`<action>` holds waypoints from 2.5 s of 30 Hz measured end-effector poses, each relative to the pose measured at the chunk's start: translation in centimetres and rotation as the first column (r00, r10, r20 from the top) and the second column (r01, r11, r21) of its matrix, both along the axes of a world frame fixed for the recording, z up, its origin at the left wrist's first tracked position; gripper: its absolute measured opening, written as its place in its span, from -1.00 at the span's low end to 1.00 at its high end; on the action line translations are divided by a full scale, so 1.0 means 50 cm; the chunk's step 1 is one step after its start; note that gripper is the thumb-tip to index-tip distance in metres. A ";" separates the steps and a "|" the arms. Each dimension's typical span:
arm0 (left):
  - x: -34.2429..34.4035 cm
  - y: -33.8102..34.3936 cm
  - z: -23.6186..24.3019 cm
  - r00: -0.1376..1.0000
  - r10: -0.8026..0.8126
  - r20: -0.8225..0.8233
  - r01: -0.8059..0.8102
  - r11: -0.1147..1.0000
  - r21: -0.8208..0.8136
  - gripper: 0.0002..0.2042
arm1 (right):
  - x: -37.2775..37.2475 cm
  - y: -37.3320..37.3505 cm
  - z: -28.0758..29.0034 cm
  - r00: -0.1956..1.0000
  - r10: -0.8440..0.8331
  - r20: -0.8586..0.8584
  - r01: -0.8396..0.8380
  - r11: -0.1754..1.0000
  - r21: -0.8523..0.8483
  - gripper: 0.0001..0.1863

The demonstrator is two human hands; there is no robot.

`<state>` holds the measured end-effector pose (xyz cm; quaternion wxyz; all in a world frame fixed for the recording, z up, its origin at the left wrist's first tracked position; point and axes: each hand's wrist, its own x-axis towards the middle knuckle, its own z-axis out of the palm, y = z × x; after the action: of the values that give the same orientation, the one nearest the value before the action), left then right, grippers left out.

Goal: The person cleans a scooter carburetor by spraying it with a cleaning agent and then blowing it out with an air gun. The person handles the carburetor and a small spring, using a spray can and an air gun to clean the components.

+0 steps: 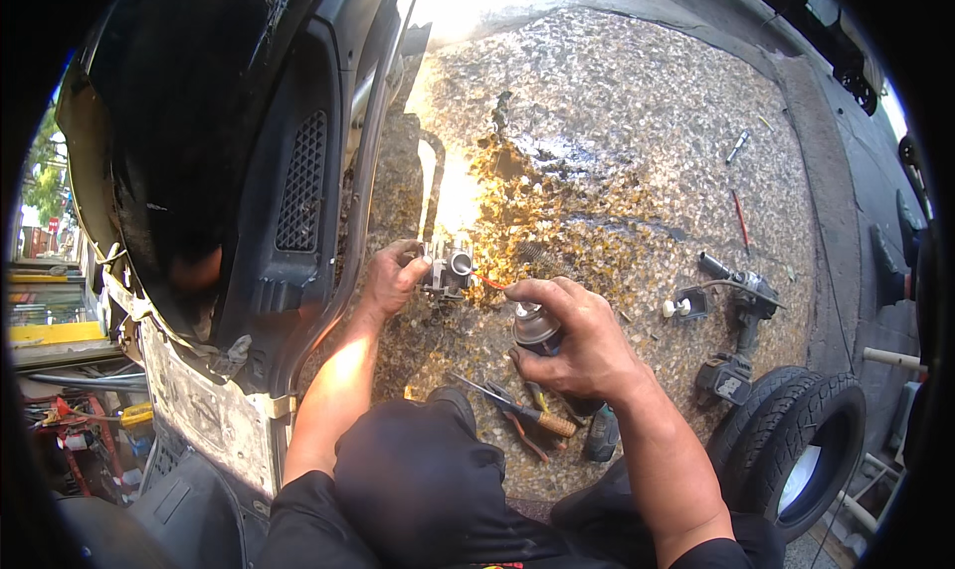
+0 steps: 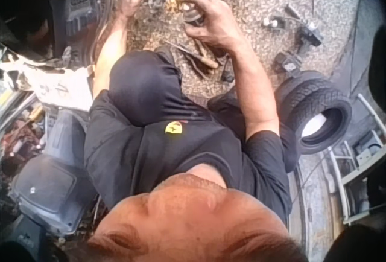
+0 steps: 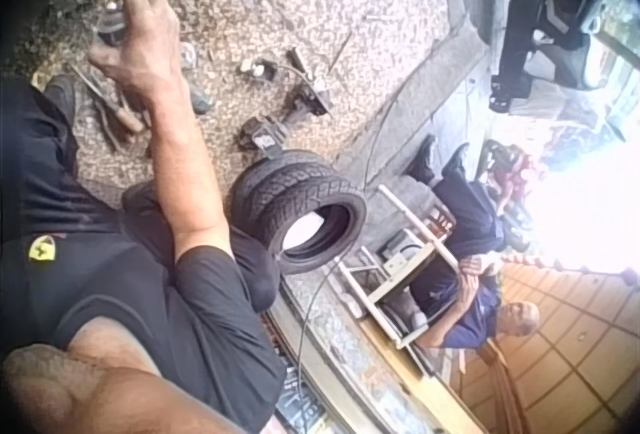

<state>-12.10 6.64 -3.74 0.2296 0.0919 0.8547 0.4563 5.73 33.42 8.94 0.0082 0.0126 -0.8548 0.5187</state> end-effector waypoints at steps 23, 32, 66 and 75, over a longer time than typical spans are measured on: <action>0.057 0.055 0.014 0.999 -0.045 -0.030 0.019 0.809 -0.587 -0.34 | 0.014 -0.015 -0.112 0.990 -0.088 0.114 0.089 0.996 -0.008 -0.31; 0.076 0.042 -0.004 0.966 -0.204 -0.157 0.086 0.829 -0.552 -0.48 | 0.018 -0.023 -0.123 0.995 -0.039 0.096 0.042 0.999 -0.025 -0.33; 0.196 -0.035 -0.014 0.590 -0.566 -0.576 0.349 0.822 -0.450 -0.57 | 0.018 -0.021 -0.145 0.995 -0.100 0.011 0.100 0.994 -0.049 -0.30; 0.217 -0.043 -0.045 0.626 -0.505 -0.594 0.232 0.848 -0.476 -0.65 | 0.016 -0.025 -0.143 0.996 -0.091 -0.004 0.091 0.995 -0.051 -0.31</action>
<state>-1.25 4.48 -5.97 -0.0092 0.3909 0.9052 0.1665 6.54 32.15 1.79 0.0349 -0.0249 -0.8411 0.5392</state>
